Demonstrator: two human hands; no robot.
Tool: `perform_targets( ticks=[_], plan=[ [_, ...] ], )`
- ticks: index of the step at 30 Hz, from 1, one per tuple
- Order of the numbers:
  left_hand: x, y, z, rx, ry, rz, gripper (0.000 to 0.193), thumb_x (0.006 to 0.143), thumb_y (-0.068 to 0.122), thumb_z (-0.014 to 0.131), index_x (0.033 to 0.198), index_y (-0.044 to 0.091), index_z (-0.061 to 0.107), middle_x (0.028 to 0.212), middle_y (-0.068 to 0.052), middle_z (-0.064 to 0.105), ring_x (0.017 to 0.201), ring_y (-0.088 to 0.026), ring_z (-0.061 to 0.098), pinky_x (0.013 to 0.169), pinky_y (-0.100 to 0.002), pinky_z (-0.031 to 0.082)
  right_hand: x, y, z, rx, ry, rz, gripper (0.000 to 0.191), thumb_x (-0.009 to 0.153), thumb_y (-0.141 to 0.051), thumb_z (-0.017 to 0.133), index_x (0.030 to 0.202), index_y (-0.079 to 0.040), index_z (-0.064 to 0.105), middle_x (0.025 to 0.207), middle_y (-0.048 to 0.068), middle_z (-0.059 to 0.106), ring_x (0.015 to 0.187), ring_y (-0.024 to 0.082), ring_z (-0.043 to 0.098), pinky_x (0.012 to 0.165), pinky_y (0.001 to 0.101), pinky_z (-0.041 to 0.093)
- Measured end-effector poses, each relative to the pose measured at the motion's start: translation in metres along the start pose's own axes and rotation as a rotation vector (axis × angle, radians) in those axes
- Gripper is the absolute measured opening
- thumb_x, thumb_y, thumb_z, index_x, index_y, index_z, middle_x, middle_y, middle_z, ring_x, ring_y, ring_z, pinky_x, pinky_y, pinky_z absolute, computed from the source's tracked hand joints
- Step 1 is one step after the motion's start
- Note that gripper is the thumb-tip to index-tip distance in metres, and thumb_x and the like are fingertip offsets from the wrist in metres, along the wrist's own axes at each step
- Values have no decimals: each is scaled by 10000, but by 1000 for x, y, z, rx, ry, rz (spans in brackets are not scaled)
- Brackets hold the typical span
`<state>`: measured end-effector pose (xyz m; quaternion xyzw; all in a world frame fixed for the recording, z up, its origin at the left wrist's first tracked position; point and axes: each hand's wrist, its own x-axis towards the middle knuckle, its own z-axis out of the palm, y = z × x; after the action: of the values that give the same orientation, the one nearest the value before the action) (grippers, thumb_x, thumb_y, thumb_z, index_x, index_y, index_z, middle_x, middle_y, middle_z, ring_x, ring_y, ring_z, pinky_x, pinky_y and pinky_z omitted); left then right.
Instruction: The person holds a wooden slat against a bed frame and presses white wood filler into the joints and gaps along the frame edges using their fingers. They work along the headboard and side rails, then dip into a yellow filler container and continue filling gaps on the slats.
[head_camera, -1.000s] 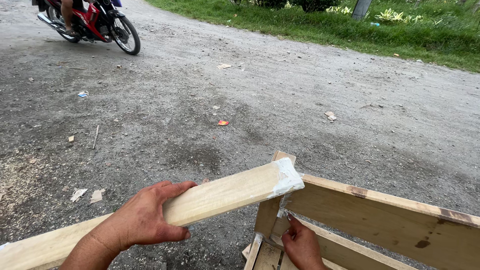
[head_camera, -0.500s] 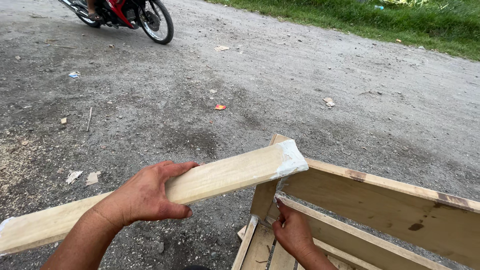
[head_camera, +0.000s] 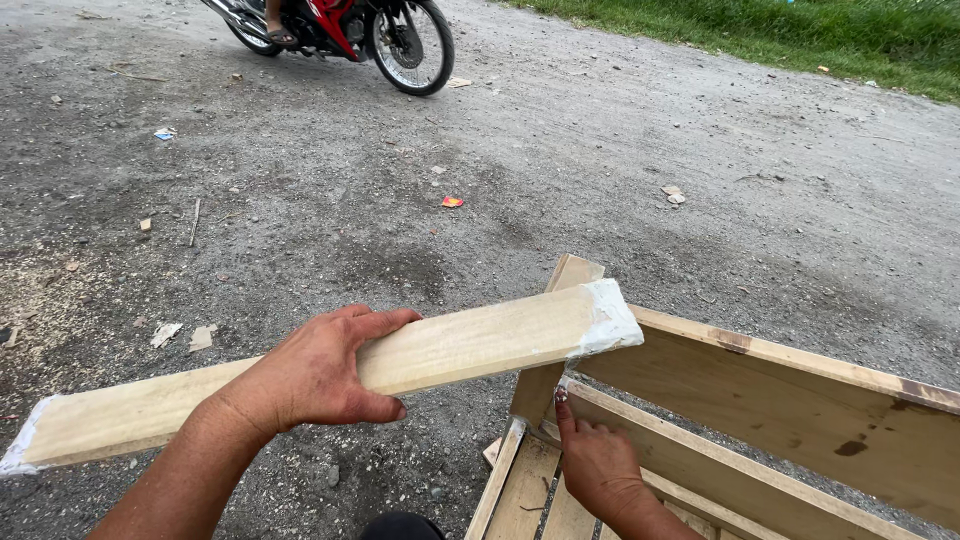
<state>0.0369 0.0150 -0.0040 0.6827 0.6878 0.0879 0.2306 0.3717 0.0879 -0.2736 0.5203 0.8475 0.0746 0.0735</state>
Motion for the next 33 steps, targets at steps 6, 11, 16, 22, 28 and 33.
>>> perform_targets(
  ticks=[6, 11, 16, 22, 28, 33],
  plan=[
    [-2, -1, 0, -40, -7, -9, 1069, 517, 387, 900, 1512, 361, 510, 1278, -8, 606, 1150, -207, 669, 1040, -355, 558, 8, -1, 15, -117, -116, -10, 827, 921, -133, 548, 1638, -78, 139, 1029, 91, 668, 921, 265, 682, 788, 443, 554],
    [-3, -3, 2, -9, 28, 22, 1054, 525, 389, 902, 1506, 346, 519, 1219, -22, 644, 1179, -210, 640, 1055, -358, 531, -2, 14, 18, 4, -32, -69, 842, 862, -120, 587, 1606, -171, 197, 1014, 75, 682, 928, 278, 682, 795, 449, 551],
    [-4, -9, 6, -59, 40, 57, 1063, 517, 390, 889, 1513, 331, 523, 1222, -28, 628, 1152, -227, 658, 1036, -356, 545, 1, 10, 25, 99, -128, 35, 817, 936, -204, 589, 1627, -163, 153, 1074, 117, 677, 965, 300, 696, 839, 465, 568],
    [0, -20, 11, -57, 24, 64, 1072, 519, 394, 899, 1515, 289, 518, 1192, -53, 639, 1157, -229, 651, 1040, -344, 535, 10, 16, 36, 746, 106, 172, 727, 817, -81, 679, 1511, -219, 511, 1177, 100, 738, 863, 229, 726, 780, 366, 571],
    [0, -32, 10, -74, 4, 11, 1040, 514, 314, 877, 1493, 257, 531, 1225, -62, 623, 1186, -239, 642, 1053, -343, 534, -8, 13, -3, 1294, 895, 197, 628, 816, 97, 639, 1405, -119, 663, 942, 56, 779, 705, 38, 637, 663, 194, 523],
    [-3, -34, 9, -27, 11, -9, 1013, 544, 339, 898, 1490, 284, 539, 1239, -72, 602, 1214, -254, 618, 1077, -358, 509, -25, 1, -71, 1207, 834, 96, 696, 780, 52, 667, 1435, -167, 589, 913, 6, 759, 629, 23, 659, 625, 200, 546]
  ],
)
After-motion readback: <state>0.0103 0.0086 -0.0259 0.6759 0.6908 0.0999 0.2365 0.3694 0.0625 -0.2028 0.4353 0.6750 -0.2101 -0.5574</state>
